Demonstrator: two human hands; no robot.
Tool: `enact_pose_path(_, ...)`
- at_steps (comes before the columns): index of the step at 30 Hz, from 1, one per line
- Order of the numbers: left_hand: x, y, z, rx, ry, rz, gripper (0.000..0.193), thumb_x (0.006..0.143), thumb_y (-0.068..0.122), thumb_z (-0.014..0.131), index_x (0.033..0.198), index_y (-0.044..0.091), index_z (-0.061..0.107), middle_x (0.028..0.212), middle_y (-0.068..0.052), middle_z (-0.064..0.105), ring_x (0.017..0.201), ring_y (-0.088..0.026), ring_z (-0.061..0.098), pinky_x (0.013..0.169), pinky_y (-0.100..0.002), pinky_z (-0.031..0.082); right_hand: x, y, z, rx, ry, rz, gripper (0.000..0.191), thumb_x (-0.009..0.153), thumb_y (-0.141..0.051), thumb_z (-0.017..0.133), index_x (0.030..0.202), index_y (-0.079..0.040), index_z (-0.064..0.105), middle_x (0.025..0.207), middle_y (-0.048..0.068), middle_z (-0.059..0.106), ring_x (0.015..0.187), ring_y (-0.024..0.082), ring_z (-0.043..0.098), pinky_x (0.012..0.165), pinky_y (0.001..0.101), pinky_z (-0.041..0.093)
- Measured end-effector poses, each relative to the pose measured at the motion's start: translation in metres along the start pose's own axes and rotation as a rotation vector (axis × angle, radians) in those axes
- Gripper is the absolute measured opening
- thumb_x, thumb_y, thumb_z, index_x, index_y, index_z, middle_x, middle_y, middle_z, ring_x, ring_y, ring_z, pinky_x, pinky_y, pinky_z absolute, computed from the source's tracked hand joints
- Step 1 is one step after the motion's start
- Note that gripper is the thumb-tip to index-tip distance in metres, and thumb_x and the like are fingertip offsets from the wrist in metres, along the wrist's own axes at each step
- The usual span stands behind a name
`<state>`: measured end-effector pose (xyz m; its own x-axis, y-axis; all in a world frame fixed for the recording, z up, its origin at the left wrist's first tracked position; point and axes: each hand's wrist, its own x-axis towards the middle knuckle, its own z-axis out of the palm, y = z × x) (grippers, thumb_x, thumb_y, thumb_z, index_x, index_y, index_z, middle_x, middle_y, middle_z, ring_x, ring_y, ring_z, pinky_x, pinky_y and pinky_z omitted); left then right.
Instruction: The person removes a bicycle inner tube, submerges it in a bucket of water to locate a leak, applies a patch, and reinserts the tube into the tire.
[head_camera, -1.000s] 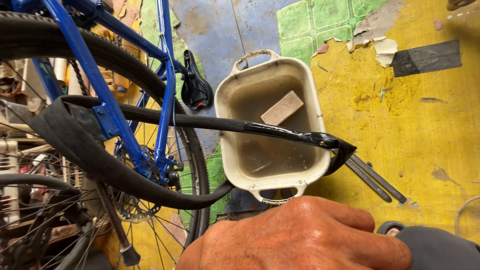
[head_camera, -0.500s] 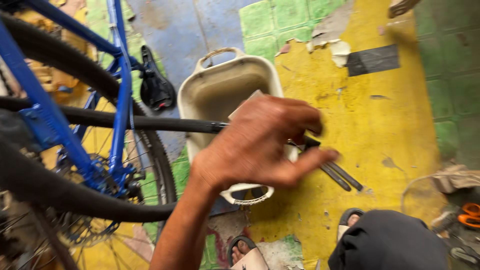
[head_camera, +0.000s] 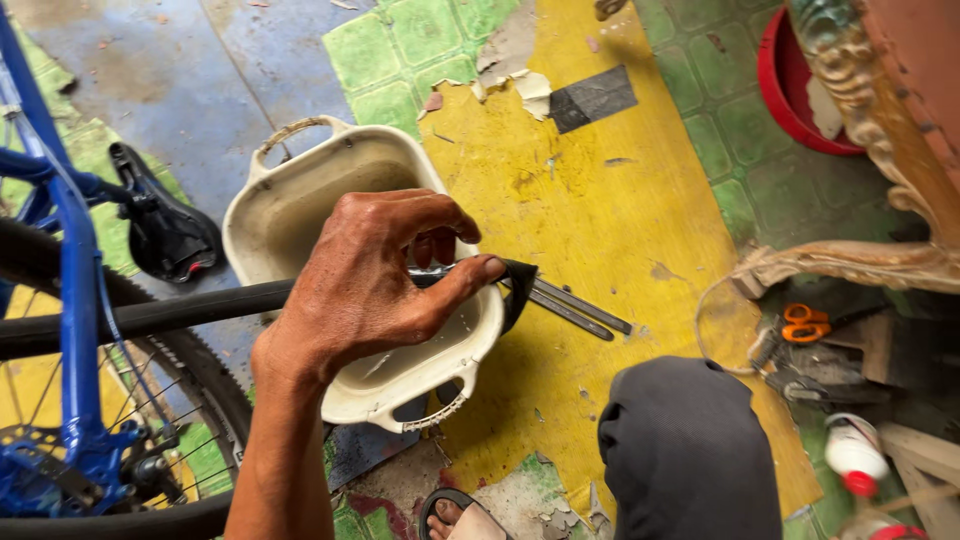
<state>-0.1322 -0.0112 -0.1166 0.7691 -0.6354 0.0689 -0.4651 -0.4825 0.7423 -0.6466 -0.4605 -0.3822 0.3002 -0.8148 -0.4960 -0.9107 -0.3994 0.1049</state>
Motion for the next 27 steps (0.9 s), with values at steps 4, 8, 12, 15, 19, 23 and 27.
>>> enact_pose_path(4,-0.001,-0.001,0.006,0.012,-0.047,-0.01,0.032,0.084,0.04,0.077,0.09,0.008,0.08,0.068,-0.004,0.073,0.056,-0.014,0.066,0.051,-0.029,0.054,-0.014,0.008,0.001,0.004,-0.017,0.005,0.084,0.067,-0.041,0.087,0.129,0.005,0.055,0.122,0.024,0.063,0.11,0.036,0.064,0.09,0.0475,0.055)
enact_pose_path(8,-0.003,-0.004,0.008,-0.013,-0.074,-0.024,0.031,0.086,0.039,0.076,0.092,0.009,0.079,0.076,-0.004,0.076,0.06,-0.013,0.07,0.051,-0.027,0.056,-0.027,0.015,-0.004,-0.001,-0.043,-0.001,0.088,0.066,-0.042,0.088,0.131,0.006,0.054,0.124,0.025,0.062,0.112,0.038,0.064,0.091,0.0482,0.055)
enact_pose_path(12,-0.004,0.002,0.016,0.064,-0.108,-0.095,0.03,0.082,0.038,0.078,0.088,0.009,0.081,0.074,-0.005,0.078,0.059,-0.018,0.071,0.053,-0.031,0.055,-0.038,0.005,-0.02,-0.001,-0.056,-0.015,0.091,0.064,-0.044,0.089,0.132,0.006,0.052,0.126,0.026,0.062,0.114,0.039,0.064,0.092,0.049,0.055)
enact_pose_path(15,-0.002,0.007,0.019,0.016,-0.097,-0.061,0.032,0.082,0.037,0.078,0.092,0.007,0.08,0.081,-0.005,0.078,0.068,-0.015,0.076,0.057,-0.031,0.061,-0.038,-0.028,-0.04,0.011,-0.054,-0.056,0.094,0.063,-0.045,0.089,0.133,0.006,0.051,0.128,0.027,0.061,0.115,0.04,0.064,0.093,0.0495,0.055)
enact_pose_path(19,0.002,0.012,0.024,0.015,-0.109,-0.046,0.03,0.082,0.036,0.079,0.092,0.007,0.081,0.083,-0.006,0.078,0.072,-0.016,0.076,0.061,-0.032,0.061,-0.008,-0.116,-0.071,0.056,0.03,-0.234,0.098,0.062,-0.047,0.09,0.134,0.006,0.05,0.129,0.027,0.061,0.117,0.041,0.064,0.094,0.0502,0.055)
enact_pose_path(23,0.003,0.02,0.026,0.038,-0.127,-0.067,0.03,0.08,0.034,0.08,0.091,0.006,0.081,0.081,-0.008,0.078,0.072,-0.018,0.076,0.064,-0.032,0.059,0.042,-0.232,-0.093,0.139,0.192,-0.547,0.108,0.056,-0.045,0.091,0.142,0.003,0.045,0.136,0.026,0.055,0.122,0.042,0.059,0.096,0.0499,0.052)
enact_pose_path(27,0.001,0.027,0.028,0.109,-0.146,-0.143,0.03,0.076,0.033,0.08,0.089,0.006,0.081,0.074,-0.01,0.076,0.062,-0.022,0.071,0.061,-0.035,0.055,0.078,-0.331,-0.096,-0.054,0.094,-0.6,0.109,0.061,-0.045,0.086,0.145,0.005,0.039,0.142,0.026,0.05,0.129,0.042,0.055,0.1,0.0524,0.053)
